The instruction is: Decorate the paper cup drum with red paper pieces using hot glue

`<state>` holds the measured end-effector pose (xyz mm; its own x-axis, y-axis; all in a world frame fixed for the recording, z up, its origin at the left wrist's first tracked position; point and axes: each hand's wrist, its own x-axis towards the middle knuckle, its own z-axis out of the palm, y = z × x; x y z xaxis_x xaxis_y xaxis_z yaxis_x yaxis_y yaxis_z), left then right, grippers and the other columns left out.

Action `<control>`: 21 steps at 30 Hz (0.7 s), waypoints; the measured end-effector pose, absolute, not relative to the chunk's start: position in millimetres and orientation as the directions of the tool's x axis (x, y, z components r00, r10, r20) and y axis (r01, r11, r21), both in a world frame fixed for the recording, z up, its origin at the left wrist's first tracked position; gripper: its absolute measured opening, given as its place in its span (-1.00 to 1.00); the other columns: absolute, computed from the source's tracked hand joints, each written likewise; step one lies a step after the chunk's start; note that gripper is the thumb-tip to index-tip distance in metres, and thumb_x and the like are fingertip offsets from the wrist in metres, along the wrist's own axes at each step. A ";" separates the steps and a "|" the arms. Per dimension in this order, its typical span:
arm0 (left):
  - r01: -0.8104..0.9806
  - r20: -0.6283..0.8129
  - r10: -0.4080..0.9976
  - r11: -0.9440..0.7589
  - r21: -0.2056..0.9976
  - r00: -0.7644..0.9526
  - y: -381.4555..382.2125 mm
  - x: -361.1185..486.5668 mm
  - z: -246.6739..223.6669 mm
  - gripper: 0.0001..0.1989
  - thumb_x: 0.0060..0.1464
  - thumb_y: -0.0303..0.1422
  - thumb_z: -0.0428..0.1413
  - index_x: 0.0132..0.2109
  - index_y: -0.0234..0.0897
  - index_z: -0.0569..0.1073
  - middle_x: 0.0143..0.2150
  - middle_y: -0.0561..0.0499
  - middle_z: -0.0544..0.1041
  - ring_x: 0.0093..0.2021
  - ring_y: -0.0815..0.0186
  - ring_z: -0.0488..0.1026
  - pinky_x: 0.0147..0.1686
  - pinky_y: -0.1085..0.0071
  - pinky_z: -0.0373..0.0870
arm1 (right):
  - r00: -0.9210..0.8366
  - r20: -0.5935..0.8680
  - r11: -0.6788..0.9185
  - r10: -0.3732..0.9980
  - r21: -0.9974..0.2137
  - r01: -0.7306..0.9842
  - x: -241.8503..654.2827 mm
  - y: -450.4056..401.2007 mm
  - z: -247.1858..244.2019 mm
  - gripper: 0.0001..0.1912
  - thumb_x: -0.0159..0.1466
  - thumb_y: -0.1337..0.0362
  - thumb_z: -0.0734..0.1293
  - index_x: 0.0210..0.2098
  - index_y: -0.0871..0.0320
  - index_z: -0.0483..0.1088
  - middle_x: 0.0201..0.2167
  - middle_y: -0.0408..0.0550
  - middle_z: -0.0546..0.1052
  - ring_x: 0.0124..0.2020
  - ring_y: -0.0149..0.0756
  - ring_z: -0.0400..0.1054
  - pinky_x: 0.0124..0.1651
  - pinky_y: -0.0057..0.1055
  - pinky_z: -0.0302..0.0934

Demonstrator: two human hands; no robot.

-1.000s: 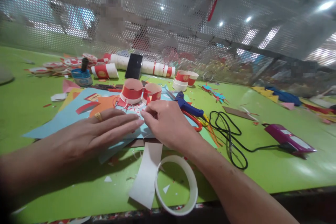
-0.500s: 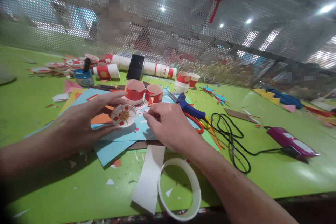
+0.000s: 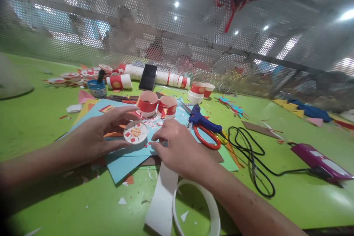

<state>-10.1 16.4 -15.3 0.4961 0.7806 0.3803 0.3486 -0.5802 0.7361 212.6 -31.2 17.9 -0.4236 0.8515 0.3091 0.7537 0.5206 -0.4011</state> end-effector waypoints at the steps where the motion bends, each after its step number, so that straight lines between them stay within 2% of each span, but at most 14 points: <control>1: 0.350 0.388 0.777 -0.588 0.729 0.496 15.8 -10.6 -14.7 -0.29 -0.04 -0.28 0.25 0.25 -0.18 0.21 0.06 -0.14 0.51 -0.11 0.15 0.54 -0.08 0.13 0.54 | -0.425 0.307 0.520 0.851 -0.388 0.761 211.3 -32.2 16.8 -0.89 0.22 0.41 0.35 -0.33 0.25 0.56 -0.40 -0.02 0.42 -0.28 -0.26 0.30 -0.22 -0.32 0.21; 5: 0.363 0.380 0.780 -0.585 0.725 0.496 12.2 -11.0 -10.4 -0.31 -0.02 -0.28 0.24 0.24 -0.21 0.21 0.07 -0.16 0.49 -0.14 0.17 0.54 -0.11 0.14 0.55 | -0.389 0.299 0.477 0.871 -0.327 0.816 204.9 -34.3 12.5 -0.86 0.19 0.36 0.40 -0.25 0.22 0.58 -0.35 0.03 0.42 -0.19 -0.15 0.29 -0.14 -0.21 0.25; 10: 0.360 0.396 0.775 -0.595 0.718 0.492 9.0 -8.2 -9.4 -0.33 -0.01 -0.26 0.24 0.23 -0.22 0.22 0.07 -0.17 0.48 -0.14 0.16 0.53 -0.14 0.15 0.56 | -0.321 0.218 0.386 0.922 -0.423 0.820 196.6 -31.2 12.4 -0.82 0.11 0.31 0.47 -0.28 0.22 0.59 -0.28 0.06 0.44 -0.16 -0.14 0.30 -0.08 -0.19 0.25; 13: 0.365 0.428 0.772 -0.611 0.702 0.470 7.7 -5.3 -10.2 -0.37 0.00 -0.23 0.23 0.20 -0.25 0.25 0.05 -0.17 0.48 -0.09 0.14 0.51 -0.15 0.16 0.56 | -0.298 0.184 0.350 0.937 -0.478 0.806 193.5 -28.7 15.1 -0.86 0.13 0.31 0.47 -0.31 0.23 0.59 -0.31 0.03 0.46 -0.20 -0.20 0.30 -0.14 -0.26 0.24; 17: 0.340 0.496 0.742 -0.657 0.673 0.452 5.7 -1.2 -11.6 -0.39 0.02 -0.22 0.23 0.19 -0.24 0.26 0.02 -0.14 0.47 -0.02 0.12 0.47 -0.11 0.15 0.54 | -0.234 0.213 0.312 0.949 -0.503 0.806 191.4 -27.6 16.5 -0.94 0.08 0.34 0.48 -0.44 0.23 0.57 -0.39 -0.01 0.47 -0.30 -0.25 0.30 -0.23 -0.30 0.22; 19: 0.327 0.513 0.732 -0.668 0.668 0.448 5.1 0.2 -12.9 -0.39 0.02 -0.24 0.24 0.19 -0.22 0.25 0.02 -0.13 0.46 -0.03 0.14 0.48 -0.09 0.14 0.54 | -0.234 0.181 0.295 0.955 -0.578 0.761 191.0 -27.6 15.4 -0.98 0.09 0.39 0.45 -0.47 0.21 0.57 -0.47 -0.07 0.45 -0.41 -0.34 0.29 -0.35 -0.38 0.20; 21: 0.321 0.524 0.729 -0.673 0.666 0.442 4.6 0.8 -14.1 -0.41 0.04 -0.27 0.23 0.20 -0.19 0.25 0.02 -0.10 0.45 -0.02 0.17 0.48 -0.07 0.15 0.54 | -0.223 0.115 0.240 0.968 -0.687 0.686 191.0 -27.5 13.8 -0.91 0.12 0.45 0.40 -0.46 0.21 0.57 -0.54 -0.13 0.43 -0.53 -0.43 0.26 -0.48 -0.46 0.17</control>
